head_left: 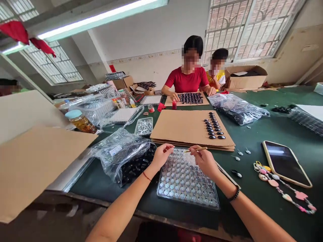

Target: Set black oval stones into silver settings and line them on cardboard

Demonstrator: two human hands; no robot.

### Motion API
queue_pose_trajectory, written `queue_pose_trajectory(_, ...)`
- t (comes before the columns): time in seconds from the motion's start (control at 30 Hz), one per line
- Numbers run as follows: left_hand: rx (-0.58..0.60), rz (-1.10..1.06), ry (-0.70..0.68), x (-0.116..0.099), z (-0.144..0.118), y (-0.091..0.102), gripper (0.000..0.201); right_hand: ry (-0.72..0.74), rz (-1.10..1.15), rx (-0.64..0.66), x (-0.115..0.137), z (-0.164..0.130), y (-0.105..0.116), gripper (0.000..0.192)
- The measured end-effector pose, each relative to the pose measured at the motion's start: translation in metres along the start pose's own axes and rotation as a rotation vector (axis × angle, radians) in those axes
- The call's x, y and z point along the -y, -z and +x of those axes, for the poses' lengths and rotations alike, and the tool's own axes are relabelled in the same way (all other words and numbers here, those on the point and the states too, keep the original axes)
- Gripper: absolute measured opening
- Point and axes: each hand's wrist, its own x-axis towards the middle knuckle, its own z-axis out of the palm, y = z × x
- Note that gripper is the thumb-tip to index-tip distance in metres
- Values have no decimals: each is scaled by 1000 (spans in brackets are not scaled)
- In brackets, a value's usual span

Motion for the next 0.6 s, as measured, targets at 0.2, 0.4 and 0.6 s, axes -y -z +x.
queue_pose_trajectory(0.2,67,8,-57,-8,-6,-7,18,130,-251,62,6,1,-12,33)
queue_pose_trajectory(0.4,81,164,-151,-11,-15,-4,26,183,-293,20,19,-9,-3,23)
queue_pose_trajectory(0.6,15,725,-552,-24,-26,-7,25,381,-283,166,30,-22,1,17)
